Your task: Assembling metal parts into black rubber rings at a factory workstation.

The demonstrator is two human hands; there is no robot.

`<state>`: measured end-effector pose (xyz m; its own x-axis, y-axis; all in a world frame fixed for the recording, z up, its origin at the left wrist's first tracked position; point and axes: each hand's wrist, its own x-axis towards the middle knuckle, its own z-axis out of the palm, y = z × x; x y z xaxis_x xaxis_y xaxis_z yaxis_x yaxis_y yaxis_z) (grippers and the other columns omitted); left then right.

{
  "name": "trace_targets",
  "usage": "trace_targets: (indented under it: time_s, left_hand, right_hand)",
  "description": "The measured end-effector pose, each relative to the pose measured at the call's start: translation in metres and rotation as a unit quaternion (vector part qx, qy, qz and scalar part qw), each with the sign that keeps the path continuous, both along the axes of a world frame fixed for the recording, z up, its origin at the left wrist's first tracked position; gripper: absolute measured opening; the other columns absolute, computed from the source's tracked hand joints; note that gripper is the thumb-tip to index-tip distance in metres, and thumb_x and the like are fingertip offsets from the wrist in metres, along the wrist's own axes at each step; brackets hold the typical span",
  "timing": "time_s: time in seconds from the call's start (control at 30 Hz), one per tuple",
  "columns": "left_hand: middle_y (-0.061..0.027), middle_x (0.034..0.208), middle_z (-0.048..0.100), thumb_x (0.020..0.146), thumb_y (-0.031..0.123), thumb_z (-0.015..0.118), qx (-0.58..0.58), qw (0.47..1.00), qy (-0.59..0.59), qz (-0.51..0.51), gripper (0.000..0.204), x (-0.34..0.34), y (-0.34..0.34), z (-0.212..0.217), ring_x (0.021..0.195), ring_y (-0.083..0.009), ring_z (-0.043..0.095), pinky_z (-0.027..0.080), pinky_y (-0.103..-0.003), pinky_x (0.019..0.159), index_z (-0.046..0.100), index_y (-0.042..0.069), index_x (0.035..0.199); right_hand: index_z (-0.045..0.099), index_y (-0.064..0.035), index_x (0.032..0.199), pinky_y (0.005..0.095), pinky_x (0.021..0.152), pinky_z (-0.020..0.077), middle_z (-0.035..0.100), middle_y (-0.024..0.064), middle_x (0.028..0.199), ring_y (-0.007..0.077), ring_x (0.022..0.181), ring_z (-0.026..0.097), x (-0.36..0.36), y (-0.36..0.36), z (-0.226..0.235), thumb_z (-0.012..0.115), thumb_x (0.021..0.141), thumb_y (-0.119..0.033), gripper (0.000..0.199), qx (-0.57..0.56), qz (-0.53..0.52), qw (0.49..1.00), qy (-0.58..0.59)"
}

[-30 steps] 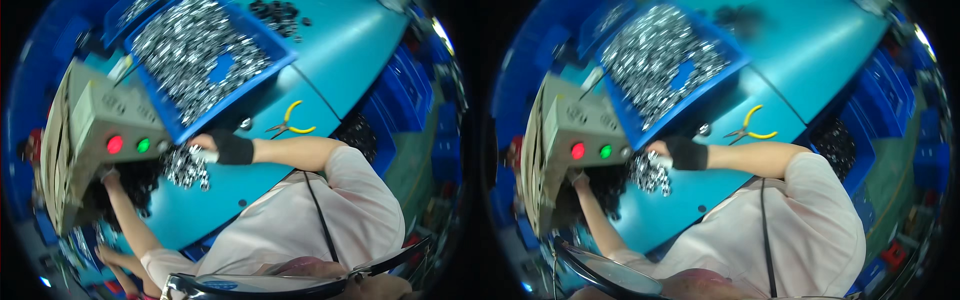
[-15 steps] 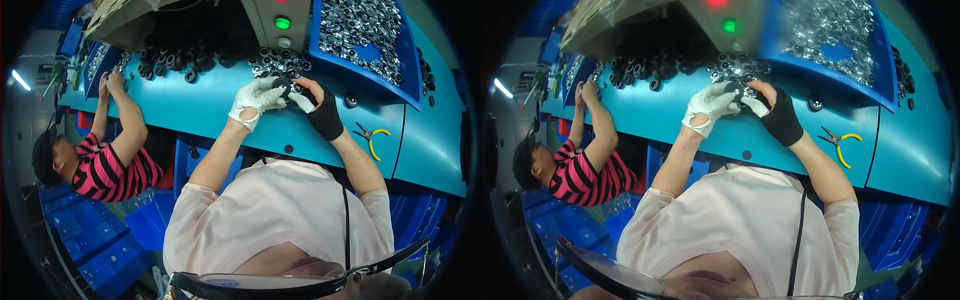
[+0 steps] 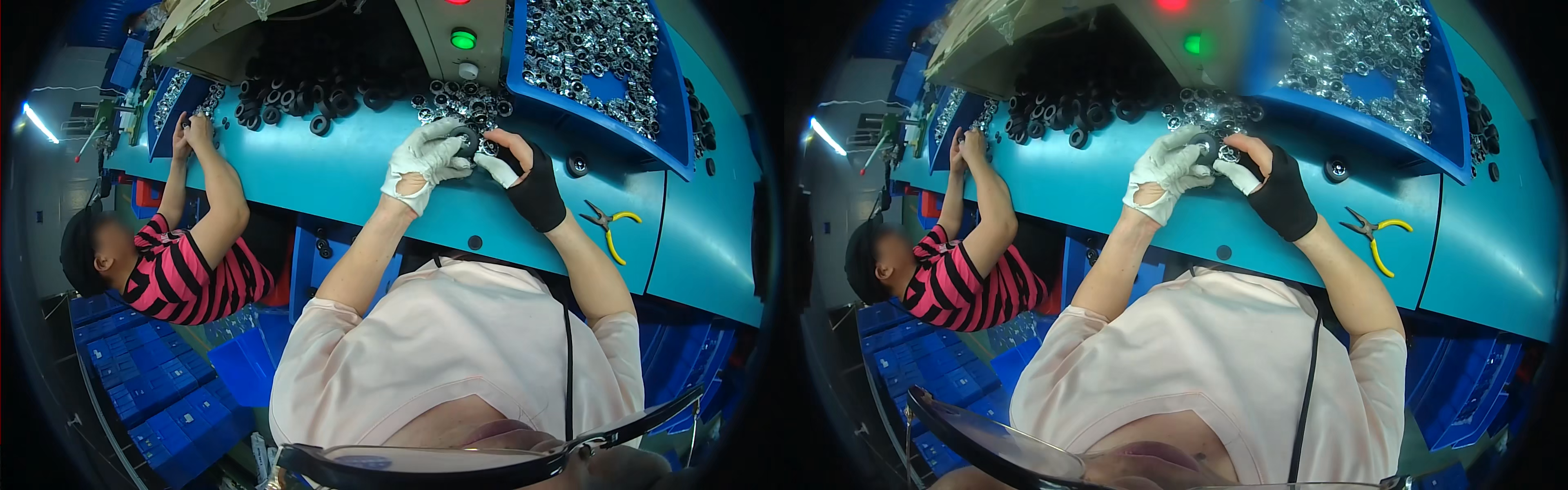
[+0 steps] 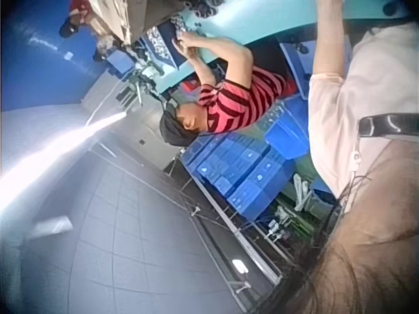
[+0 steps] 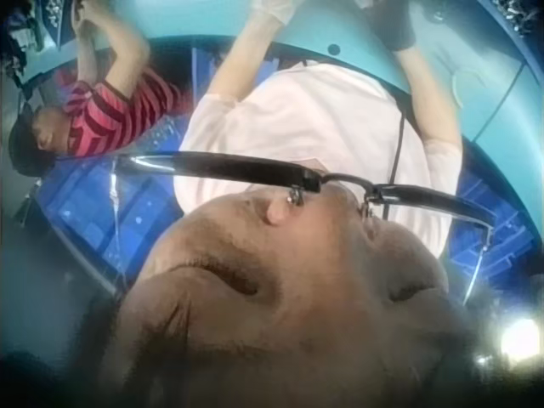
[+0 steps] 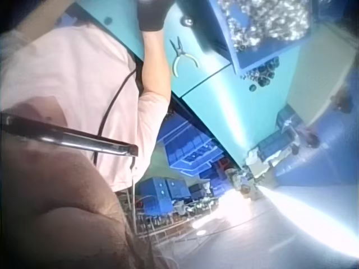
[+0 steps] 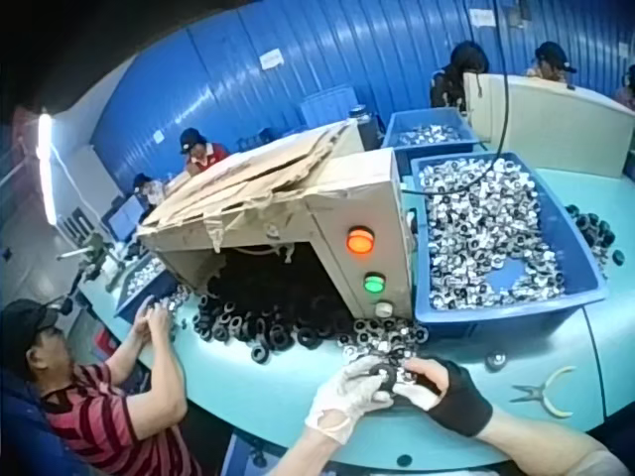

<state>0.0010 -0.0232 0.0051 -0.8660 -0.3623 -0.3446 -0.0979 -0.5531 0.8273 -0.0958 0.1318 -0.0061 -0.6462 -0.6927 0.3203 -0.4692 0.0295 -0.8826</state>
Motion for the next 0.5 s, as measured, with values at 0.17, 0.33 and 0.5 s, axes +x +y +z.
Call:
trace_targets:
  time_s: [0.17, 0.33, 0.5]
  left_hand:
    - [-0.0083, 0.101, 0.057, 0.091, 0.015, 0.056, -0.046, 0.999, 0.020, -0.021, 0.038, 0.004, 0.007, -0.006, 0.082, -0.0168, 0.061, 0.053, -0.032, 0.077, 0.047, -0.003, 0.124]
    - [-0.0095, 0.105, 0.059, 0.095, 0.026, 0.049, 0.048, 0.996, 0.047, -0.064, 0.039, 0.006, 0.013, -0.006, 0.093, -0.0236, 0.060, 0.049, -0.034, 0.087, 0.050, -0.004, 0.120]
    - [-0.0138, 0.104, 0.059, 0.093, 0.028, 0.052, 0.226, 0.972, 0.058, -0.019, 0.038, 0.004, 0.001, -0.015, 0.090, -0.0253, 0.062, 0.055, -0.037, 0.081, 0.052, -0.003, 0.115]
  right_hand:
    - [0.060, -0.0023, 0.108, 0.0289, 0.076, 0.0476, 0.062, 0.0117, 0.099, 0.0208, 0.085, 0.062, 0.002, -0.002, 0.002, 0.069, 0.075, -0.003, 0.034, -0.035, 0.054, 0.998, 0.028]
    - [0.061, -0.0037, 0.108, 0.0277, 0.077, 0.0466, 0.061, 0.0112, 0.099, 0.0217, 0.087, 0.061, 0.000, -0.001, 0.006, 0.069, 0.075, -0.004, 0.034, -0.016, 0.094, 0.995, 0.026]
    - [0.060, -0.0022, 0.107, 0.0290, 0.074, 0.0485, 0.063, 0.0130, 0.099, 0.0220, 0.083, 0.061, -0.001, -0.001, 0.003, 0.070, 0.075, -0.006, 0.034, -0.036, 0.005, 0.999, -0.017]
